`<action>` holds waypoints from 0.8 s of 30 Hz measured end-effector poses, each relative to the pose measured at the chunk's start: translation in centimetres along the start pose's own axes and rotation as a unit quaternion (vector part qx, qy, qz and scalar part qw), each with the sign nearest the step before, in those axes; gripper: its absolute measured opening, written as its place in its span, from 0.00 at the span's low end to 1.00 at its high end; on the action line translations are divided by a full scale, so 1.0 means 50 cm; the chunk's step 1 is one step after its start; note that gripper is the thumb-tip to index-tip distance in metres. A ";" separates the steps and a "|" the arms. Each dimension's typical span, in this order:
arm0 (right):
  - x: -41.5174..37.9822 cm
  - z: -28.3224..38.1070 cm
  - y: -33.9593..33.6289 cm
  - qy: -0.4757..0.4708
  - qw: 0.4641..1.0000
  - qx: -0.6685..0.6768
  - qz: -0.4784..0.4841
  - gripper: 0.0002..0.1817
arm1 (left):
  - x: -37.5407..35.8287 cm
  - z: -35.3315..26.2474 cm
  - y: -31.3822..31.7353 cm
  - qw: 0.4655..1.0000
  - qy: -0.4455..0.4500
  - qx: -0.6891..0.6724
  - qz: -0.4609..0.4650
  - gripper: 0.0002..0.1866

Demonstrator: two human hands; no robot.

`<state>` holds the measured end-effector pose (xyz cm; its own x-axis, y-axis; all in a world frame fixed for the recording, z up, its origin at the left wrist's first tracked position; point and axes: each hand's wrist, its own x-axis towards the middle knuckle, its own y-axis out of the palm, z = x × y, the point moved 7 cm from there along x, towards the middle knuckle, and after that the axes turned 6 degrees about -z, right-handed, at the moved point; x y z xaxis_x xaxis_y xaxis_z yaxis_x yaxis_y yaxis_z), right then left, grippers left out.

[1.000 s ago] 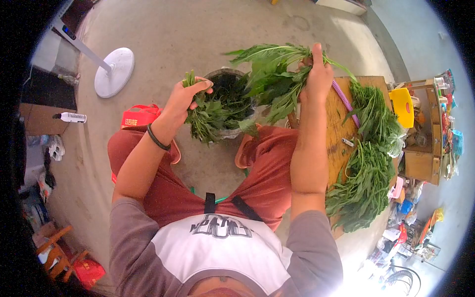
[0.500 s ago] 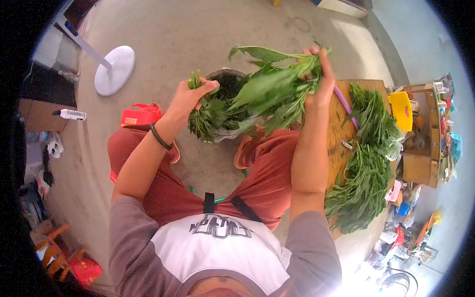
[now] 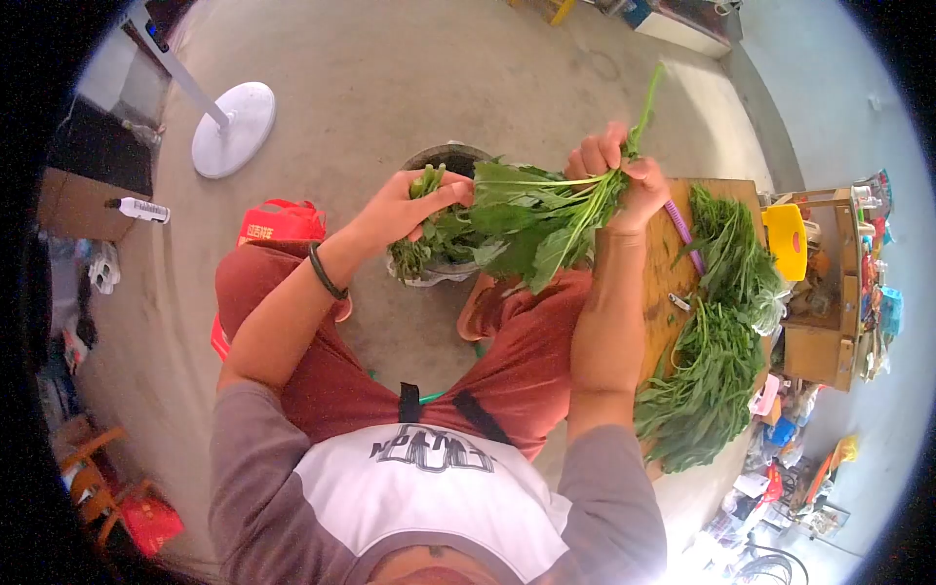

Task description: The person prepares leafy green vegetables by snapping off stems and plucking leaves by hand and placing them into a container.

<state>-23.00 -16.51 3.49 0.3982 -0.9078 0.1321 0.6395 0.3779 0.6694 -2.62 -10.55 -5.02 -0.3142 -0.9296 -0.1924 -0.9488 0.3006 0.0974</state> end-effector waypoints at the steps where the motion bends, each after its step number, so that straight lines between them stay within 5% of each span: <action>1: -0.001 -0.001 0.001 -0.002 1.000 -0.013 -0.004 0.12 | -0.007 -0.011 0.005 1.000 0.000 0.002 0.011 0.20; 7: -0.006 -0.017 0.009 0.016 0.995 -0.092 0.032 0.10 | -0.008 -0.013 0.000 0.992 -0.026 -0.113 -0.047 0.19; 13: -0.017 0.023 0.013 -0.100 0.947 -0.294 -0.078 0.10 | -0.010 -0.049 -0.059 0.984 0.081 -0.104 -0.117 0.12; 24: -0.003 0.034 -0.067 -0.104 0.975 -0.154 -0.124 0.12 | -0.028 -0.062 -0.073 0.966 0.029 -0.245 -0.082 0.16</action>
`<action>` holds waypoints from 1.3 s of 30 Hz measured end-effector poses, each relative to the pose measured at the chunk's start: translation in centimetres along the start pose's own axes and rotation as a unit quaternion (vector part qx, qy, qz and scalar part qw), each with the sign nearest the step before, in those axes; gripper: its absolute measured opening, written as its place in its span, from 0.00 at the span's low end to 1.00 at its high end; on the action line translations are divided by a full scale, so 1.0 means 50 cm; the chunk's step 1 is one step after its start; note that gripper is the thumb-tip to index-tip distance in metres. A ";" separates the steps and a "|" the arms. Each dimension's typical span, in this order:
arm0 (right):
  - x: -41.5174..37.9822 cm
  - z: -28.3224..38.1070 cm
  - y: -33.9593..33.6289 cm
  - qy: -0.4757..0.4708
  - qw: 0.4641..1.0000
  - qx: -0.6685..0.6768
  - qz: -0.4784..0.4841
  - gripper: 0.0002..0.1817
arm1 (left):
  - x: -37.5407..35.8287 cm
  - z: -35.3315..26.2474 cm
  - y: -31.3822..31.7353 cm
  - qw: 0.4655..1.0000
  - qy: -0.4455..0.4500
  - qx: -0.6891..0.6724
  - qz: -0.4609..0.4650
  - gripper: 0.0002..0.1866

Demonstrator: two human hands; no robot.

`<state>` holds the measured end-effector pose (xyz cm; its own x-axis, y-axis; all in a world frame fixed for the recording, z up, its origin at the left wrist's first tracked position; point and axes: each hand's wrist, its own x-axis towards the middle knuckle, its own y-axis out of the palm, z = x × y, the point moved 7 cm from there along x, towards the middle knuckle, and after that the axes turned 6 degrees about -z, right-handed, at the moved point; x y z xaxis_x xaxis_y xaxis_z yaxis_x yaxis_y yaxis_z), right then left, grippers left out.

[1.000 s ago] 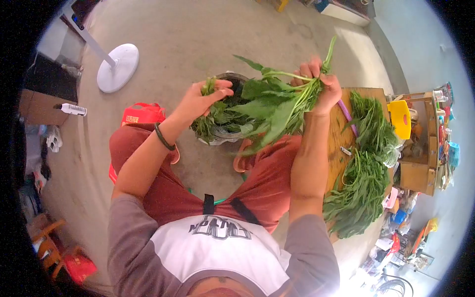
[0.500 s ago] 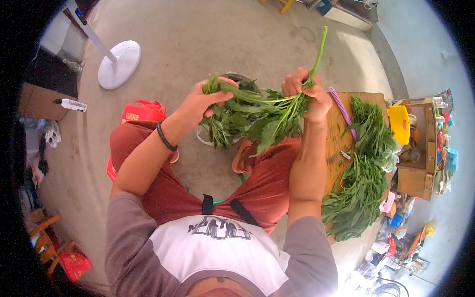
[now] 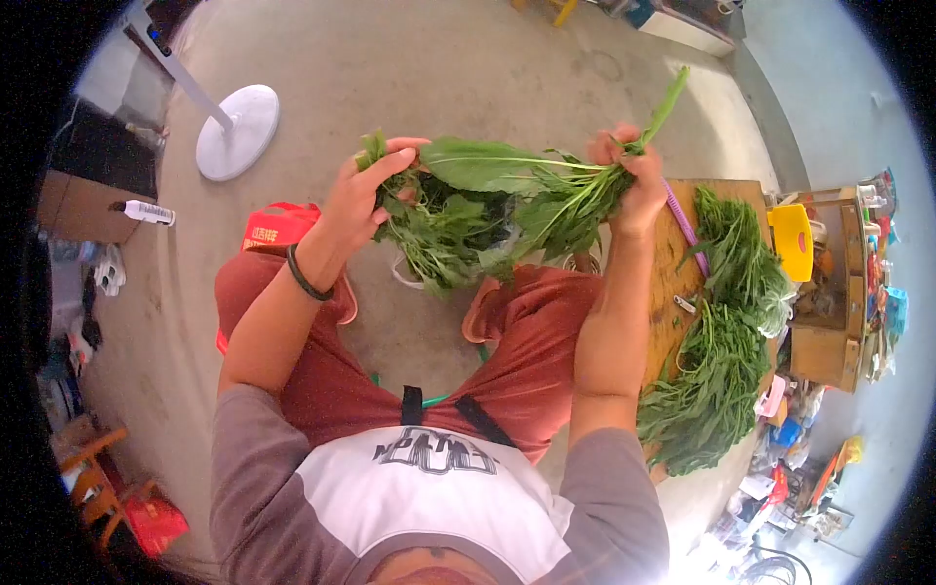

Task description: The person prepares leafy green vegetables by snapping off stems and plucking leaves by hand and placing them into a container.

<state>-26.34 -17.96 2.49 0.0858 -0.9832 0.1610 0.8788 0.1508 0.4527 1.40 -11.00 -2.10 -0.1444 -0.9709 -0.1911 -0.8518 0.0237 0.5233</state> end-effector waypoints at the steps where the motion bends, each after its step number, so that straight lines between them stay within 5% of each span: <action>1: 0.002 -0.001 -0.005 -0.003 1.000 0.008 -0.002 0.12 | -0.001 -0.001 0.001 1.000 -0.005 0.002 0.007 0.16; 4: 0.006 -0.005 -0.018 0.006 0.999 0.044 0.008 0.14 | -0.005 -0.001 0.000 1.000 -0.004 0.007 0.000 0.14; 7: 0.005 -0.013 -0.056 0.010 0.992 0.028 -0.126 0.15 | -0.005 0.001 -0.002 1.000 0.002 0.029 -0.003 0.15; 13: 0.001 -0.006 -0.062 -0.026 0.979 0.061 -0.195 0.16 | -0.007 -0.001 -0.017 0.981 0.040 0.171 -0.085 0.11; 22: 0.003 0.015 -0.005 0.005 0.993 0.121 -0.007 0.12 | 0.003 0.009 -0.028 0.977 0.059 0.178 -0.104 0.13; 25: 0.003 -0.002 0.007 0.077 0.995 0.067 0.023 0.12 | 0.014 0.014 -0.046 0.972 0.050 0.185 -0.135 0.15; 26: -0.006 -0.008 0.006 0.079 0.995 -0.055 0.012 0.13 | 0.018 0.017 -0.058 0.969 0.047 0.193 -0.149 0.16; 28: -0.033 -0.018 0.040 0.082 0.954 -0.289 -0.010 0.15 | 0.029 0.016 -0.074 0.962 0.043 0.218 -0.157 0.16; 31: -0.075 -0.112 0.110 0.239 0.877 -0.361 0.206 0.15 | 0.028 0.001 -0.066 0.961 0.023 0.246 -0.126 0.17; 34: -0.106 -0.174 0.167 0.277 0.834 -0.355 0.319 0.13 | 0.012 0.004 -0.018 0.966 -0.031 0.256 -0.017 0.18; 39: -0.123 -0.216 0.192 0.209 0.754 -0.471 0.407 0.14 | 0.012 0.045 0.006 0.972 -0.055 0.226 0.047 0.15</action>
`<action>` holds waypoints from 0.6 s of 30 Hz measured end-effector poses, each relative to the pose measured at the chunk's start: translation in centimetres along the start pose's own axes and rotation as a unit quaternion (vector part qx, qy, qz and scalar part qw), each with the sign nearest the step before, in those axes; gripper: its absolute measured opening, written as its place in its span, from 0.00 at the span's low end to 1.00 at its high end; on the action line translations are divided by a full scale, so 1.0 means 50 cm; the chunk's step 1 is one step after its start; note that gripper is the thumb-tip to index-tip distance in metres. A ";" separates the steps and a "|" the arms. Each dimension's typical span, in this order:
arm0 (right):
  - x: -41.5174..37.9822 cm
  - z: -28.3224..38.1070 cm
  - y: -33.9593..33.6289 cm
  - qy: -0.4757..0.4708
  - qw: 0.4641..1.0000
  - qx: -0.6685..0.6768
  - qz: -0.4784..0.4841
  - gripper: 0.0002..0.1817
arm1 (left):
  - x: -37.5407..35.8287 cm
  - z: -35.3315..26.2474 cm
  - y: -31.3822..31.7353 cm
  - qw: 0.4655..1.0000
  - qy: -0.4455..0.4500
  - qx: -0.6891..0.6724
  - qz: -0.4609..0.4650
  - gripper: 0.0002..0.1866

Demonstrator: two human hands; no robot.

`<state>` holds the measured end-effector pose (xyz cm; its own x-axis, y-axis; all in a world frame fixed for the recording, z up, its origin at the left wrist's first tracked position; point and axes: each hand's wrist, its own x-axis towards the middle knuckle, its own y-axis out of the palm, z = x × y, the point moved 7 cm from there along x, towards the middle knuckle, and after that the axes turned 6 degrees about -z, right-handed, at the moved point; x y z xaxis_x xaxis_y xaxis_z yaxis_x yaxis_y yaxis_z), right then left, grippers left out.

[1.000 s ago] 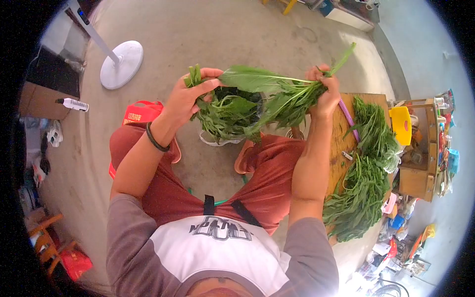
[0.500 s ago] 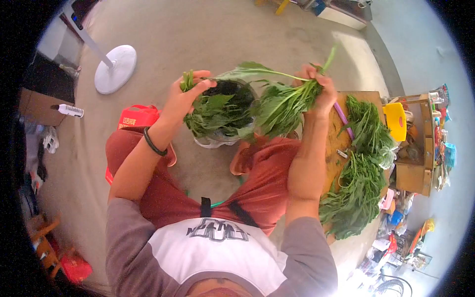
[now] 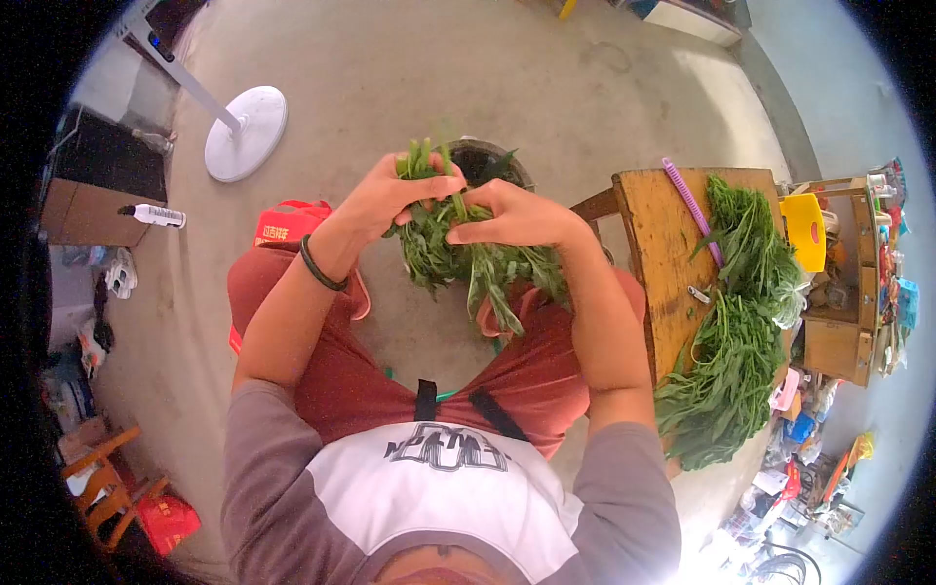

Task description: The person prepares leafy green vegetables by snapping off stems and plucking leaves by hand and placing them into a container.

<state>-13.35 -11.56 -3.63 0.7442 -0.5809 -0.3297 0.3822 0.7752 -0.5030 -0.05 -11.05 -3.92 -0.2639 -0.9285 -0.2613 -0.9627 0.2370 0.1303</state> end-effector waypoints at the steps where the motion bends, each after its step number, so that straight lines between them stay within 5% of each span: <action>1: 0.001 0.002 -0.003 -0.025 0.999 0.031 -0.014 0.14 | 0.002 -0.001 -0.002 1.000 0.005 -0.001 -0.009 0.14; 3: -0.002 0.013 -0.014 -0.074 0.992 0.094 -0.043 0.13 | 0.000 -0.013 -0.018 0.999 0.009 -0.007 -0.047 0.12; 6: -0.013 0.008 -0.045 -0.015 0.985 0.146 -0.096 0.12 | -0.003 -0.037 -0.038 0.997 0.042 -0.018 -0.063 0.13; 18: -0.020 0.024 -0.072 -0.078 0.961 0.122 -0.235 0.14 | -0.009 -0.055 -0.038 0.996 0.060 0.031 -0.051 0.12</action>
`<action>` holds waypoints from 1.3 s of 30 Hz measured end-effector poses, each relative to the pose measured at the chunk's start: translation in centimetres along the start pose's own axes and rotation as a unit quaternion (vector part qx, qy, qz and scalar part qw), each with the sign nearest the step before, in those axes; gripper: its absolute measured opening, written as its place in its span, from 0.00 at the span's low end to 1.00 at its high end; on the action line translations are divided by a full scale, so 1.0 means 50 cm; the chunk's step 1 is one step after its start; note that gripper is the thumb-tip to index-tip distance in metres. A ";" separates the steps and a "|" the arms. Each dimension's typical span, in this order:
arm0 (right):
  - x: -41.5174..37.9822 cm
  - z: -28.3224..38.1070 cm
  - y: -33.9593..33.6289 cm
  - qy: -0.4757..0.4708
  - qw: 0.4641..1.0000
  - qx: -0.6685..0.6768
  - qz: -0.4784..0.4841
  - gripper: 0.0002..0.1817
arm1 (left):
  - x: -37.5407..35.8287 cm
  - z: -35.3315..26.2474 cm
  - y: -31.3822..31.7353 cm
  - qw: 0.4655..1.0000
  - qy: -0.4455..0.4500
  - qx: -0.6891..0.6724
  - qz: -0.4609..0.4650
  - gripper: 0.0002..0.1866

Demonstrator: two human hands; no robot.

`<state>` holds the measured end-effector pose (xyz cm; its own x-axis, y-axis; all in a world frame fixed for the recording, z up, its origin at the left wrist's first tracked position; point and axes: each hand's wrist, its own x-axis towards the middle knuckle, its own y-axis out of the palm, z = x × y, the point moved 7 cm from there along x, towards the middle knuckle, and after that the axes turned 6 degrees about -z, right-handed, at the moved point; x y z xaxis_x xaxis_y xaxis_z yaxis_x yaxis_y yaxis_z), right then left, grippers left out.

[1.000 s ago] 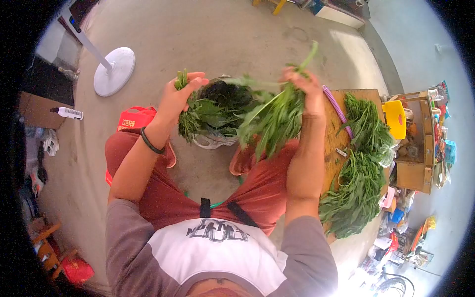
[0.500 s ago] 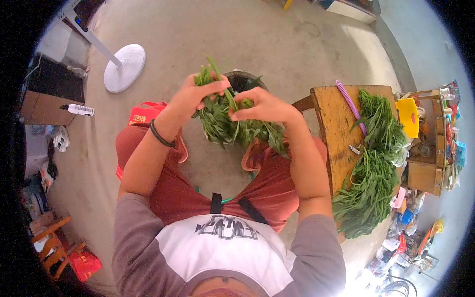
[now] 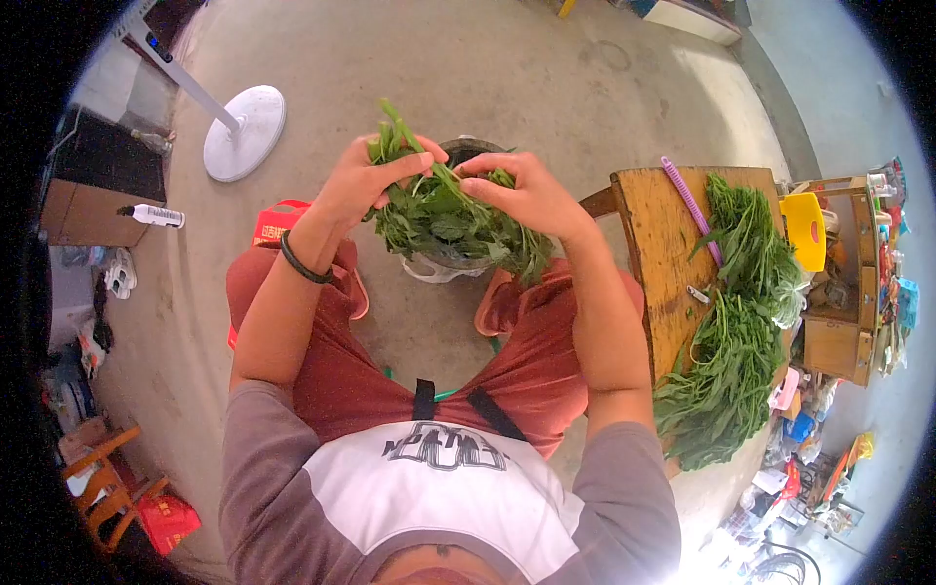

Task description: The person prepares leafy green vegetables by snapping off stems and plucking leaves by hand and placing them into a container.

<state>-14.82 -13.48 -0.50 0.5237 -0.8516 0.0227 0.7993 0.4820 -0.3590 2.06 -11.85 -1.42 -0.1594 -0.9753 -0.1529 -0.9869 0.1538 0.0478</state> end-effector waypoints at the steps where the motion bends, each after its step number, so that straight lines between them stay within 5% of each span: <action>1: 0.001 -0.001 0.001 0.007 1.000 -0.011 -0.005 0.14 | 0.000 0.002 0.003 1.000 0.000 0.000 0.012 0.12; 15: 0.010 -0.021 0.008 0.016 0.999 0.028 -0.039 0.10 | 0.002 0.010 0.020 0.999 0.014 0.005 0.033 0.10; 18: 0.018 -0.021 -0.024 -0.032 0.990 -0.060 -0.127 0.11 | 0.008 0.018 0.009 1.000 0.011 0.001 -0.011 0.11; 21: 0.004 -0.011 -0.047 0.037 0.988 -0.045 -0.142 0.11 | 0.005 0.008 -0.012 0.997 -0.009 -0.011 -0.072 0.11; 30: 0.002 0.004 0.021 -0.014 0.989 -0.129 -0.076 0.13 | 0.006 0.008 -0.008 0.998 -0.009 -0.038 -0.051 0.12; 33: 0.005 -0.004 0.000 -0.006 0.979 -0.155 -0.135 0.13 | 0.007 0.002 -0.002 0.994 0.059 0.039 -0.084 0.12; 36: 0.013 -0.028 -0.017 0.075 0.964 -0.192 -0.166 0.12 | -0.001 -0.014 0.017 0.959 0.229 0.100 -0.133 0.12; 39: 0.020 -0.062 -0.029 0.098 0.974 0.005 -0.204 0.11 | -0.003 -0.015 0.024 0.976 0.174 0.051 -0.124 0.12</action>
<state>-16.38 -15.66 -2.83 0.0971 -0.9951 -0.0167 0.9323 0.0969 -0.3486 0.93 -11.63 -0.59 0.0853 -0.9764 0.1982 -0.9941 -0.0967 -0.0484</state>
